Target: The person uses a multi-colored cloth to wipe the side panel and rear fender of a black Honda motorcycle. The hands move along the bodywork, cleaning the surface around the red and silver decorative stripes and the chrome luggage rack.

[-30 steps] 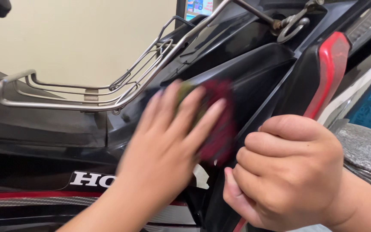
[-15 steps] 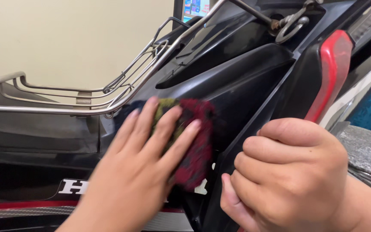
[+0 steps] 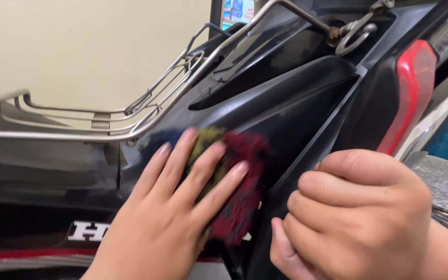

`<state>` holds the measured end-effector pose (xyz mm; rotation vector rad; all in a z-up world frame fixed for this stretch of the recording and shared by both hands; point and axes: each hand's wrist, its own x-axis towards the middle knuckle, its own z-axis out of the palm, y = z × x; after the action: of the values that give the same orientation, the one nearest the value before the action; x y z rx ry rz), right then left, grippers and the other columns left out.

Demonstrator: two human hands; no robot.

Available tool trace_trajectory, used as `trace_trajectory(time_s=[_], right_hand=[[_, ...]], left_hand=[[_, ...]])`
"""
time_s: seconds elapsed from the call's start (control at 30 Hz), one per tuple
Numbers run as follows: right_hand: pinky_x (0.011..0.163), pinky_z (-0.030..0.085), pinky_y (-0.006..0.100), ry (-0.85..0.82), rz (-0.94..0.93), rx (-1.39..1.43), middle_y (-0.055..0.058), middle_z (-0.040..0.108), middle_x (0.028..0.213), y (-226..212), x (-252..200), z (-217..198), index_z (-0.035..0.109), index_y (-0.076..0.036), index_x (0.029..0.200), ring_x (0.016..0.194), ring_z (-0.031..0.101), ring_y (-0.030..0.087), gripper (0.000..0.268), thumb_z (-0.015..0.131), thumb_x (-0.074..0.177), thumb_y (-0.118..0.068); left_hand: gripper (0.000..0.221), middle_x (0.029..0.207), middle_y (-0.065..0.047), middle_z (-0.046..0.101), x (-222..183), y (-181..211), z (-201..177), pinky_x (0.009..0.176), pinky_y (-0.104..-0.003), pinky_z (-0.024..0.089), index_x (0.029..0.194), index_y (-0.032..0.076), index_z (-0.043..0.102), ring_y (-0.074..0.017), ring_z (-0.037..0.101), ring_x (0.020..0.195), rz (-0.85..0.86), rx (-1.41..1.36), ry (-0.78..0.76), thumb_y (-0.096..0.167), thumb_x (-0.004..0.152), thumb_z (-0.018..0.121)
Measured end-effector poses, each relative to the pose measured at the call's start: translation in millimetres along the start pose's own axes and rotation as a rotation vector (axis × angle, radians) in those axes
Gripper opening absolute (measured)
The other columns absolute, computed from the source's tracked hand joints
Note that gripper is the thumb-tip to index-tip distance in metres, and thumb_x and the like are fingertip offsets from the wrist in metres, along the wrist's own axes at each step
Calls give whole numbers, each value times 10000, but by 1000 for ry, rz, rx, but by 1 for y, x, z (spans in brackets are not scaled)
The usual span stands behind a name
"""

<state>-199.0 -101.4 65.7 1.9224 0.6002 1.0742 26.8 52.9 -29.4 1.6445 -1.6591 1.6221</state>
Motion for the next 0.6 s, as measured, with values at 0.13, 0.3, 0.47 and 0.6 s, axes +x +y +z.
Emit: trace_trajectory(time_s=[0.13, 0.3, 0.47, 0.6], right_hand=[[656, 508, 363, 15, -9, -5, -14, 454, 633, -1, 0, 4, 458, -194, 607, 594, 512, 238, 540, 591, 1130, -217], [693, 526, 364, -1, -4, 18, -10, 483, 653, 0, -3, -1, 530, -193, 646, 611, 540, 231, 511, 609, 1147, -254], [708, 523, 373, -6, -17, 27, -14, 476, 661, 2, -8, -3, 485, -198, 641, 624, 523, 247, 523, 598, 1151, -234], [672, 505, 357, 27, -11, -5, -16, 438, 650, 1, -5, 3, 422, -191, 616, 617, 501, 227, 542, 551, 1141, -197]], left_hand=[[859, 1858, -151, 581, 37, 11, 11, 1429, -636, 367, 1858, 267, 519, -531, 445, 1767, -69, 20, 67, 325, 1011, 651], [1005, 1893, -104, 537, 155, 31, 56, 1512, -650, 317, 1827, 311, 553, -502, 329, 1815, -140, -60, 215, 505, 885, 847], [1018, 1933, -105, 511, 89, 18, 22, 1495, -625, 289, 1897, 308, 433, -471, 338, 1833, -62, -61, 85, 372, 936, 764], [1163, 1939, -141, 471, -1, 0, 3, 1477, -596, 272, 1933, 268, 394, -490, 308, 1841, -64, 111, -40, 542, 857, 739]])
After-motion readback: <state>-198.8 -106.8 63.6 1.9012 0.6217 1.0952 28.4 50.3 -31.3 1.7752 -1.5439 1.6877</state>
